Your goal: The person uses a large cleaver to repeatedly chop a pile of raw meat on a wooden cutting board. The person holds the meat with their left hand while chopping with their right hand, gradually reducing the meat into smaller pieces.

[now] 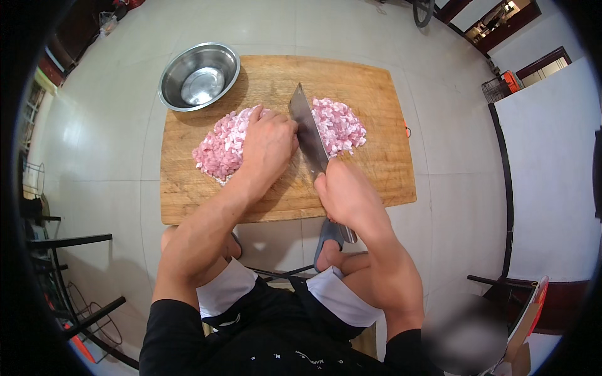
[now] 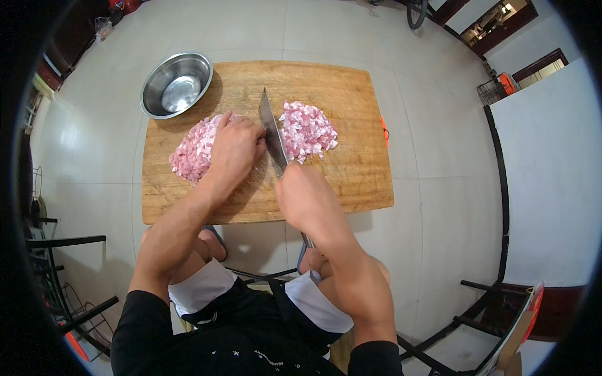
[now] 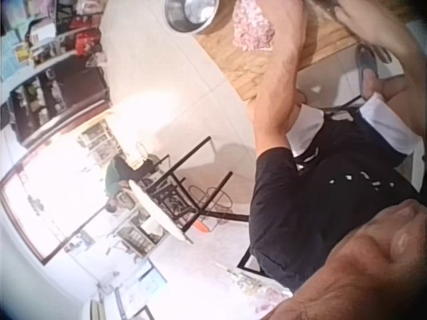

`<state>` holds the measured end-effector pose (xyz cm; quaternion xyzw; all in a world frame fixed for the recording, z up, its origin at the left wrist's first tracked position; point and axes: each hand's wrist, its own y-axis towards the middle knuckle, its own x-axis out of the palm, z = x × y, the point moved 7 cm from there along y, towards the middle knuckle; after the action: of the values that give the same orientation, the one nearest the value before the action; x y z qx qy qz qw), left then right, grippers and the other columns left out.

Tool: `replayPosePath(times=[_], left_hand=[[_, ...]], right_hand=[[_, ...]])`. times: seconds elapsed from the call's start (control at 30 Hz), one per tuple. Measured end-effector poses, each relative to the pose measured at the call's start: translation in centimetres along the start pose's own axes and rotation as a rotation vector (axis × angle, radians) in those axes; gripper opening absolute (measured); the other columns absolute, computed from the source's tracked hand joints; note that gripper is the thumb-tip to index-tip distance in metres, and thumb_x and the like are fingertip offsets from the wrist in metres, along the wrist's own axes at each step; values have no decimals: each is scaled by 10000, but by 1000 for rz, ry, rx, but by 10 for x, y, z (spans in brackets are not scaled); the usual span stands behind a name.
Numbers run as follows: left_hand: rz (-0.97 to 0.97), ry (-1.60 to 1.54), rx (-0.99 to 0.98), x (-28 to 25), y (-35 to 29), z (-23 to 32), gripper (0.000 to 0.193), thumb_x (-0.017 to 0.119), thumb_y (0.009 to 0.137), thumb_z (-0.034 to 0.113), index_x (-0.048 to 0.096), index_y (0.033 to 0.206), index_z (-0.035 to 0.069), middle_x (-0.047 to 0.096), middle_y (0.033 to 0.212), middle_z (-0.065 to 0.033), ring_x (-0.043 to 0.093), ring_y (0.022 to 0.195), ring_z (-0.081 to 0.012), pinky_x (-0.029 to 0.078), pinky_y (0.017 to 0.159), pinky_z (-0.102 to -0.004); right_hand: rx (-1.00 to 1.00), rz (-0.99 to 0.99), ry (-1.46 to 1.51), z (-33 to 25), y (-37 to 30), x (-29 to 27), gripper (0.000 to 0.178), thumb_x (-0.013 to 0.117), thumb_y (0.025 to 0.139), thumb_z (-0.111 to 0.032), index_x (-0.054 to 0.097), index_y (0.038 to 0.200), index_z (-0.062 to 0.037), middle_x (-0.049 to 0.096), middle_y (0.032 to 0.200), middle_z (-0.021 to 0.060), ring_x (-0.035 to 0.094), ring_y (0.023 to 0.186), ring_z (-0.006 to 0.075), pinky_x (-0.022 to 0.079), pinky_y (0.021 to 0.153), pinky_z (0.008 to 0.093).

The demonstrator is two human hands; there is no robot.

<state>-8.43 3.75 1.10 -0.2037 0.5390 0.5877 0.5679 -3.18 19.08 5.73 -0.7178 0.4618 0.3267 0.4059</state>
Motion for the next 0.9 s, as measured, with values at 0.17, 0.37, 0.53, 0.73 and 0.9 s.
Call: replayPosePath(times=[0.17, 0.37, 0.53, 0.73, 0.9], left_hand=[[-28, -19, 37, -1, -3, 0, 66, 790, 862, 150, 773, 887, 92, 743, 937, -90, 706, 1055, -315, 422, 1224, -621], [-52, -48, 58, -7, -10, 7, 75, 806, 871, 165, 778, 894, 100, 743, 966, -78, 706, 1082, -301, 379, 1256, -634], [35, 21, 44, -12, -16, 3, 93, 820, 891, 180, 791, 927, 99, 745, 974, -72, 710, 1091, -294, 398, 1245, -637], [51, 29, -2, -11, -10, 1, 129, 820, 920, 189, 798, 1007, 96, 742, 945, -77, 712, 1094, -298, 412, 1242, -624], [17, 10, -22, -12, -6, 3, 252, 805, 953, 201, 790, 1191, 118, 747, 1002, -91, 705, 1114, -317, 402, 1246, -625]], right_hand=[[-32, 52, 105, 16, 32, 10, 317, 564, 1044, -112, 620, 846, 129, 685, 627, 209, 749, 541, 315, 601, 533, 467], [155, -105, 540, 59, 45, 13, 281, 605, 988, -131, 666, 932, 137, 735, 736, 210, 742, 534, 267, 591, 528, 438], [203, -159, 707, 76, 32, -3, 187, 595, 973, -106, 642, 916, 66, 670, 708, 107, 639, 486, 194, 545, 481, 406], [213, -149, 443, 76, 2, -33, 209, 569, 974, -121, 661, 929, 61, 690, 697, 106, 698, 527, 201, 565, 514, 399], [141, -16, 300, 50, -22, -49, 274, 593, 1021, -160, 661, 907, 80, 690, 688, 210, 721, 535, 291, 580, 580, 462]])
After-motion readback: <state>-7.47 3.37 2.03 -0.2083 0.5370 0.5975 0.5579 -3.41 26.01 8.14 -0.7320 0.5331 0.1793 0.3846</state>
